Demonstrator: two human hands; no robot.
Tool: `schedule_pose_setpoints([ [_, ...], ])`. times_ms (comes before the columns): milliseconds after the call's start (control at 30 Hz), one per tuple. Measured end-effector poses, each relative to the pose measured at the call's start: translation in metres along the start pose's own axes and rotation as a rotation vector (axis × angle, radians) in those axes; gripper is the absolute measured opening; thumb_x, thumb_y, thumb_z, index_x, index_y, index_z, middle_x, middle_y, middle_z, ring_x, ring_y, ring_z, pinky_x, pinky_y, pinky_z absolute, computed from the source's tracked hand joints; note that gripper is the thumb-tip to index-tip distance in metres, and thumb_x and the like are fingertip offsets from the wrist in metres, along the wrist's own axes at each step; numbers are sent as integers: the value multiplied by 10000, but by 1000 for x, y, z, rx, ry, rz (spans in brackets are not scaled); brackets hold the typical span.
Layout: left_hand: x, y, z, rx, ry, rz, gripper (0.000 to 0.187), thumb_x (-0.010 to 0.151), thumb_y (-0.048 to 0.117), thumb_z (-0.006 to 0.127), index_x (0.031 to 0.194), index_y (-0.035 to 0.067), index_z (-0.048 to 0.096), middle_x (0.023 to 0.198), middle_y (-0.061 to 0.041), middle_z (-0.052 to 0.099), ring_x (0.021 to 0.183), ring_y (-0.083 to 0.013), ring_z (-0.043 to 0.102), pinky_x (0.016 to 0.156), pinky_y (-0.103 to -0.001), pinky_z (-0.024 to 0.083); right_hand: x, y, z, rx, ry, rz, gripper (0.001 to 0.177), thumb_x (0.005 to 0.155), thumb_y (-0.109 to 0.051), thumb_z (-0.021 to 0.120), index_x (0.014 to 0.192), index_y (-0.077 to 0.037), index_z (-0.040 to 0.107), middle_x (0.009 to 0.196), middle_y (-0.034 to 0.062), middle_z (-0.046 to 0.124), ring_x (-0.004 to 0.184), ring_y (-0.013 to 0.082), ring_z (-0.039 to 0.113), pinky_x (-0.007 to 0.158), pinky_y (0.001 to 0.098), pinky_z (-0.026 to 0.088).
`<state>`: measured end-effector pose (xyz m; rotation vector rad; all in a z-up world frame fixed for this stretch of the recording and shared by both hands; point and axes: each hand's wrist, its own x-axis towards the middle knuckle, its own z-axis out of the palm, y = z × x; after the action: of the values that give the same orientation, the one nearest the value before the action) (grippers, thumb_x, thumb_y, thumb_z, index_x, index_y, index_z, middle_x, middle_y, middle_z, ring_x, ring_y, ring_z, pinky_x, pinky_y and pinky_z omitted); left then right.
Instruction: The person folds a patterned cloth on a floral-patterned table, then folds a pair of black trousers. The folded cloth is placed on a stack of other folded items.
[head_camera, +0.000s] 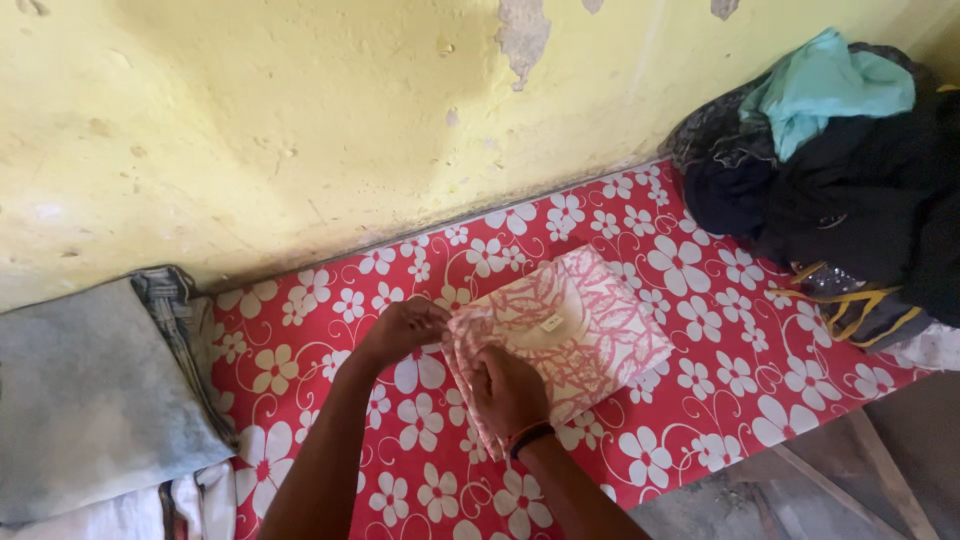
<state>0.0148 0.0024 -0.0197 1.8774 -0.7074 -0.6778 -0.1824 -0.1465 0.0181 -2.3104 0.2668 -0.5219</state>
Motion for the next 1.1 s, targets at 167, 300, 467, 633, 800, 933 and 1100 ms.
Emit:
schedule_pose_setpoints([
  [167, -8, 17, 8, 55, 126, 111, 215, 822, 154, 822, 1030, 104, 804, 984, -51, 773, 808, -128, 672, 718, -296, 585, 2, -1, 1, 24, -4, 13, 133, 901, -183, 644, 863, -71, 582, 759, 121, 642, 700, 328, 645, 640, 467, 501],
  [300, -13, 27, 11, 63, 200, 150, 187, 824, 151, 820, 1008, 117, 812, 964, -32, 783, 794, -125, 671, 713, -296, 577, 2, 0, 0, 2, -21, 28, 128, 907, -180, 637, 866, -71, 584, 753, 116, 639, 695, 317, 644, 647, 466, 500],
  [467, -18, 42, 10, 184, 227, 155, 159, 817, 176, 817, 971, 137, 819, 941, -20, 785, 800, -129, 695, 712, -298, 591, 1, -3, 0, -15, -25, 33, 129, 913, -178, 626, 868, -66, 582, 763, 117, 644, 698, 312, 644, 648, 463, 501],
  [633, -25, 55, 4, 427, 280, 206, 180, 768, 182, 845, 938, 134, 809, 908, -26, 784, 852, -168, 703, 740, -337, 580, 2, -5, -1, -21, -50, 74, 113, 915, -170, 623, 877, -68, 591, 774, 115, 655, 706, 301, 656, 653, 454, 511],
  [800, -24, 51, -3, 561, 202, 192, 245, 728, 186, 865, 936, 122, 752, 881, -26, 733, 858, -197, 681, 733, -355, 573, 0, -5, 1, -18, -22, 55, 105, 898, -166, 634, 886, -66, 603, 782, 109, 669, 717, 306, 664, 644, 454, 515],
  [933, -18, 44, -6, 686, 241, 430, 197, 775, 150, 820, 932, 109, 708, 877, -28, 720, 906, -205, 676, 746, -355, 578, 0, -3, 2, -4, -6, 51, 90, 899, -162, 621, 879, -74, 611, 777, 97, 676, 712, 295, 672, 636, 445, 523],
  [1100, -15, 38, -1, 602, 205, 313, 197, 776, 151, 803, 914, 71, 687, 916, -57, 701, 878, -231, 663, 743, -370, 566, -1, -1, 2, -21, -14, 32, 94, 926, -159, 602, 887, -73, 605, 768, 112, 663, 700, 302, 664, 642, 451, 520],
])
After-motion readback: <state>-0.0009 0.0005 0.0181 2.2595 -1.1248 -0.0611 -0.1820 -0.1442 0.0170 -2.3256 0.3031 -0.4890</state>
